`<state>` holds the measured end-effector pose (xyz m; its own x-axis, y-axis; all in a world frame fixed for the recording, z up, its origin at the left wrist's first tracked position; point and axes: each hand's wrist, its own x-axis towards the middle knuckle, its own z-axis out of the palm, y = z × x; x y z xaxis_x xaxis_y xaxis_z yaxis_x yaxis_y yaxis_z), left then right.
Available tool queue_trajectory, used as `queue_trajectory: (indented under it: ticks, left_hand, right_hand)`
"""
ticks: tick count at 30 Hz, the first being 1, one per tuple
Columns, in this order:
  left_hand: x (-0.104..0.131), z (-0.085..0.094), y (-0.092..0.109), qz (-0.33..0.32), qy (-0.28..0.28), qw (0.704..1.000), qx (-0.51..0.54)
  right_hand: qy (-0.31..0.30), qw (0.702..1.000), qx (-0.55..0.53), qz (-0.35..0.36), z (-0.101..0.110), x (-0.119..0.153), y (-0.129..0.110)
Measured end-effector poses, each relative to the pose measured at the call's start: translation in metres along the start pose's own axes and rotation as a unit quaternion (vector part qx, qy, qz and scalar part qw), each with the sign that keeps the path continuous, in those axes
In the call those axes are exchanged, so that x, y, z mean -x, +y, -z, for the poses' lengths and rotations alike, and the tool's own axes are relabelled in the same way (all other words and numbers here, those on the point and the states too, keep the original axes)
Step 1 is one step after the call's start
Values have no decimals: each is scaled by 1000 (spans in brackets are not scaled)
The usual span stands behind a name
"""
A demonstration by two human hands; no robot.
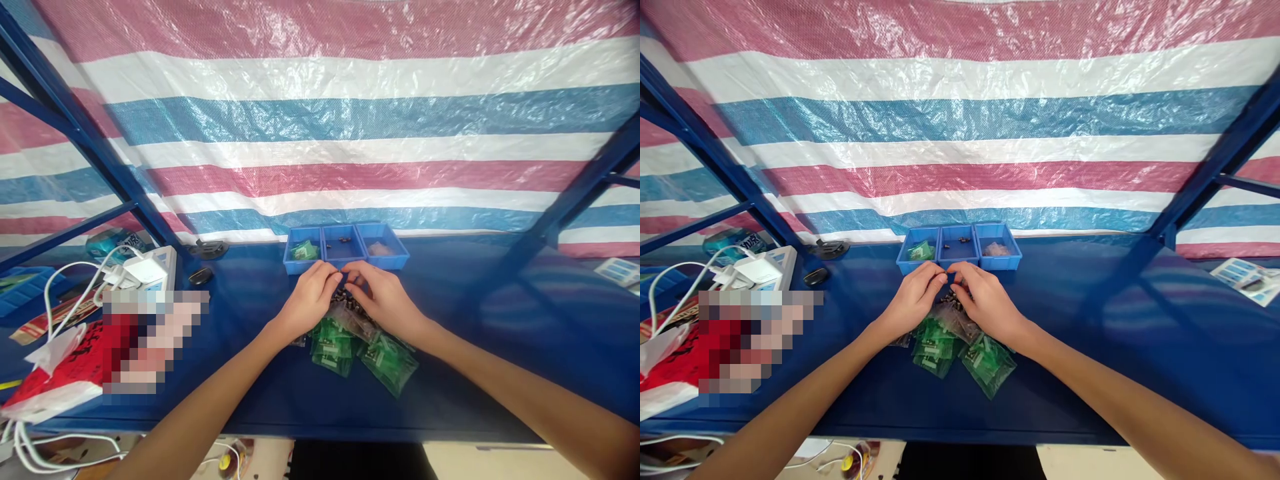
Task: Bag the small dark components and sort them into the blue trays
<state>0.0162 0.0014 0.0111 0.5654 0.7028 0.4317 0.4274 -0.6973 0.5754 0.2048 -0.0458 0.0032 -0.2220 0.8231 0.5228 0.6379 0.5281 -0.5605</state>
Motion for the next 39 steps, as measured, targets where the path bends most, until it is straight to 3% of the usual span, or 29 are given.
queue_trajectory:
  ticks: [6, 11, 17, 26, 33, 39]
  left_hand:
    - [2, -7, 0, 2, -28, 999, 18]
    - [3, -3, 1, 22, -12, 1000, -5]
    - [5, -2, 3, -20, -6, 999, -26]
    - [4, -3, 2, -18, -3, 998, -56]
    - [3, -2, 5, -4, -3, 1000, -23]
    - [2, -1, 3, -8, -6, 1000, -6]
  right_hand:
    - [-4, 999, -36, -23, -4, 0, -2]
    - [-15, 997, -45, -55, -1, -3, -3]
    - [-47, 973, -179, -137, 3, -5, -1]
    - [-29, 995, -63, -70, 8, -7, 1]
    - [-33, 997, -65, -20, 10, -6, 2]
    - [-17, 999, -41, -18, 7, -4, -4]
